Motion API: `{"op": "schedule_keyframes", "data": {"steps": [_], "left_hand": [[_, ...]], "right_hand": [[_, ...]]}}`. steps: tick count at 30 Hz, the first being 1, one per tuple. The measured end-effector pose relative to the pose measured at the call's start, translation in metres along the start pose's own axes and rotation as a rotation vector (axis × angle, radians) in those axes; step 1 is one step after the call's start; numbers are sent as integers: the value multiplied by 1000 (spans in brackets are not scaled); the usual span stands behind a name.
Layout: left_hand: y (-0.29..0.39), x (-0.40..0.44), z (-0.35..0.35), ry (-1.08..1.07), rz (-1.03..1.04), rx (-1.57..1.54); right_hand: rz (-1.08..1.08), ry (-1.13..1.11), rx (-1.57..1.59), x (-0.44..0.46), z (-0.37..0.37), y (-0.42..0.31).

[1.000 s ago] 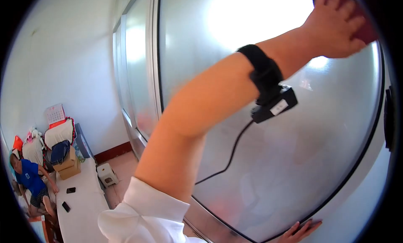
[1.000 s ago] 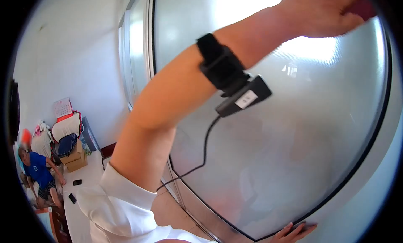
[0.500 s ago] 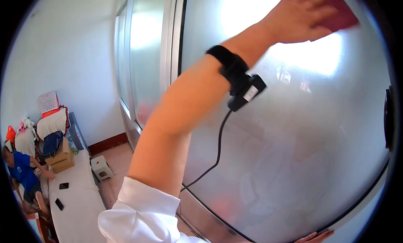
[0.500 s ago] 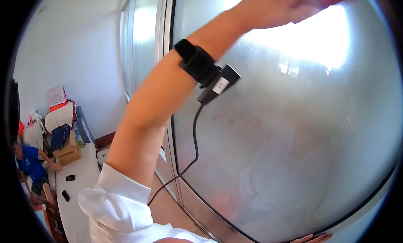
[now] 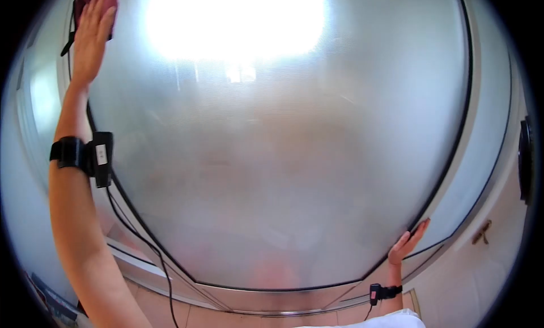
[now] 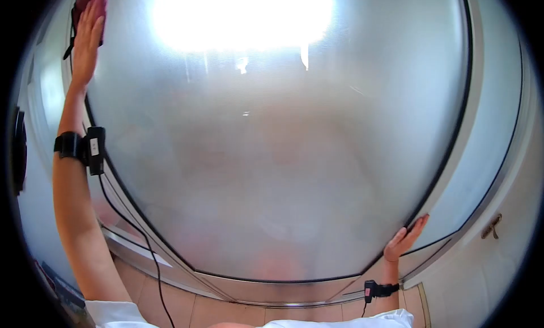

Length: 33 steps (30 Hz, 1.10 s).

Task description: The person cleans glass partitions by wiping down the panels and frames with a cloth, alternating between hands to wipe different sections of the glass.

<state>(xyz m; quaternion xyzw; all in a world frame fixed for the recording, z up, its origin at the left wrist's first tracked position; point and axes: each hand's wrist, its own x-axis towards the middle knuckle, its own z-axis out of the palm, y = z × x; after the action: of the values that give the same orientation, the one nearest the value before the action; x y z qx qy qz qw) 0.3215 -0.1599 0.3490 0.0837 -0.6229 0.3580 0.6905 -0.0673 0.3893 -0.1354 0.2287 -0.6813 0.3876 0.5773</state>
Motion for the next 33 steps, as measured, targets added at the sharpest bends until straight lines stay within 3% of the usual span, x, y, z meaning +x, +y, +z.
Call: {"op": "schedule_keyframes", "data": {"steps": [6, 8, 9, 10, 11, 12, 13, 14, 15, 16, 17, 18, 21, 22, 24, 27, 33], "left_hand": [[-21, 19, -21, 39, -89, 45], [-37, 31, -20, 106, -97, 241], [-24, 39, -23, 127, -84, 260], [-6, 56, -27, 220, 57, 186], [50, 79, -39, 225, -114, 60], [73, 95, -35, 231, 104, 170], [133, 110, -37, 268, 112, 38], [174, 120, -28, 204, 161, -56], [242, 162, -37, -93, -90, 145], [268, 156, -21, 350, 348, -26], [313, 164, -27, 150, 219, -60], [339, 161, -12, 233, 292, -122], [431, 169, -3, 118, 281, -376], [455, 170, 14, 349, 308, -364], [496, 165, 35, 303, 255, -224], [505, 160, 22, 249, 261, -150], [448, 127, 14, 243, 404, -175]], "right_hand": [[0, 12, 103, 23, -9, -25], [-15, -11, 133, 32, -14, -39], [-24, -12, 149, 35, -15, -42], [-22, 4, 177, 32, -15, -39], [-17, -6, 207, 30, -15, -38], [-15, -30, 246, 27, -13, -30], [-4, -44, 281, 23, -11, -24], [-13, -65, 315, 24, -12, -22], [-4, -91, 303, 26, -15, -23], [3, -111, 285, 26, -19, -22], [5, -126, 307, 25, -20, -20], [-7, -137, 337, 24, -18, -15], [-40, -152, 320, 22, -16, -6], [-58, -172, 357, 23, -16, -5], [-28, -201, 286, 22, -16, -2], [-49, -190, 277, 20, -12, 1], [-104, -127, 209, 32, -13, -5]]}}
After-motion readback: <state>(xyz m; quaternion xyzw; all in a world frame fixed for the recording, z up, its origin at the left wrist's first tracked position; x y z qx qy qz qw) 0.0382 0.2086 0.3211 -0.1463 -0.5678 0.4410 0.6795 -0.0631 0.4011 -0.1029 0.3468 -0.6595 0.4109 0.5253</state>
